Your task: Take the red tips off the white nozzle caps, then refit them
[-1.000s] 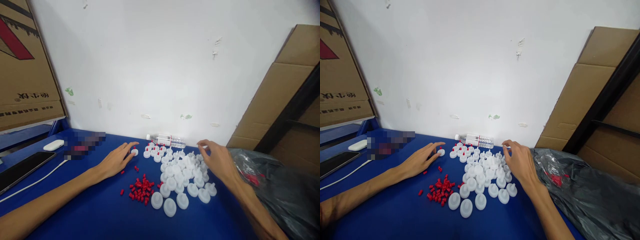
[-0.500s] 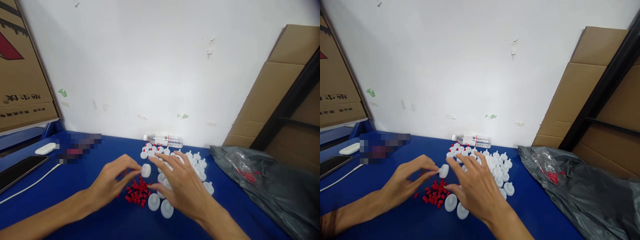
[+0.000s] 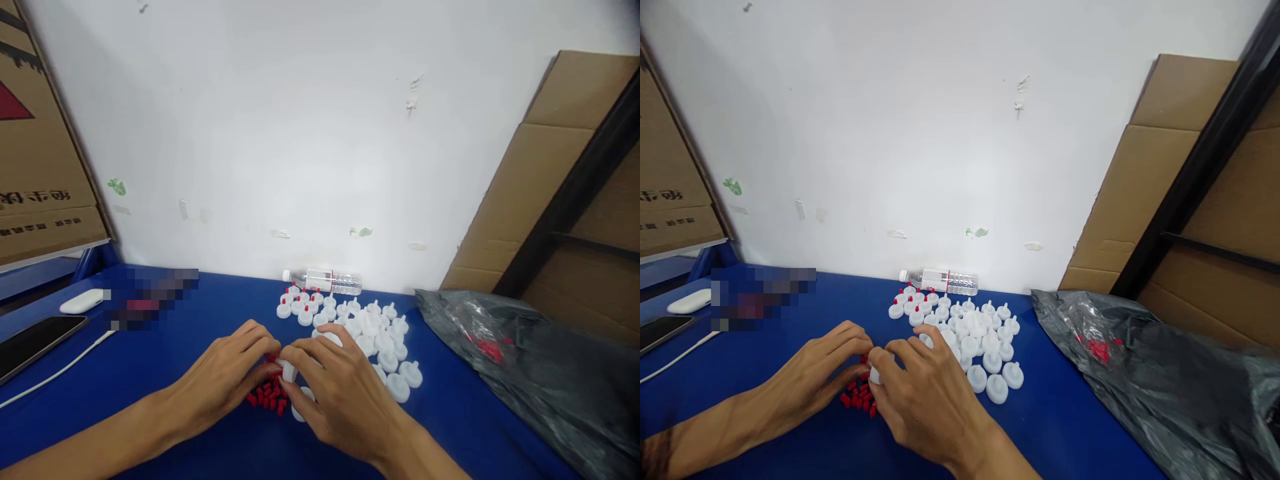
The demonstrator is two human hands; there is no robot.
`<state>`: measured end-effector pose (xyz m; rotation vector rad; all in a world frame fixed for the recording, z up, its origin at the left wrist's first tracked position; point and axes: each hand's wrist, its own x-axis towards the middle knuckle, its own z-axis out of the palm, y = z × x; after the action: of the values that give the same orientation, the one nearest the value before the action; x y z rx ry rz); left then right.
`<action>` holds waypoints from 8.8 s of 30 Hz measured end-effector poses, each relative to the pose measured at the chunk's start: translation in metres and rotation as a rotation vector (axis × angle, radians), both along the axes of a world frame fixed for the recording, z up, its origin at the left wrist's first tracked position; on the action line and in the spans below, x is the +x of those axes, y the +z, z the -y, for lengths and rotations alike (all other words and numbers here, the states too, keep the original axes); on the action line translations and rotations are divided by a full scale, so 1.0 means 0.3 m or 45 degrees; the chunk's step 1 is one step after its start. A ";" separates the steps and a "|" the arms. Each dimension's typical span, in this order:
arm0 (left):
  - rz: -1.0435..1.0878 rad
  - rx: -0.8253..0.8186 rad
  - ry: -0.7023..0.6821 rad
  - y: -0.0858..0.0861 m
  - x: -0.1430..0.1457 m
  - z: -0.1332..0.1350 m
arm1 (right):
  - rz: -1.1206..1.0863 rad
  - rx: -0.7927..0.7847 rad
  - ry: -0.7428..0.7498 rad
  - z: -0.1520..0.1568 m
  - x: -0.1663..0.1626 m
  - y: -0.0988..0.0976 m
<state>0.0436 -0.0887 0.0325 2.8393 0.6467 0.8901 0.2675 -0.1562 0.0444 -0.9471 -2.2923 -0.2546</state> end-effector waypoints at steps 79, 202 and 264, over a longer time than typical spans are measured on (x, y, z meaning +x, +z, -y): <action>-0.191 -0.353 0.299 -0.028 -0.033 -0.201 | 0.151 -0.329 -1.580 -0.091 0.416 0.141; -0.206 -0.175 0.369 0.248 0.137 -0.275 | -0.076 0.179 -0.553 -0.063 0.241 0.128; -0.485 -0.366 0.347 0.137 0.171 -0.249 | -0.063 -0.554 -0.118 0.017 0.117 0.127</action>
<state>0.0950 -0.0139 0.0736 2.7085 1.1238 0.2436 0.3027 -0.1612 0.0826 -1.2587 -2.3041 0.2394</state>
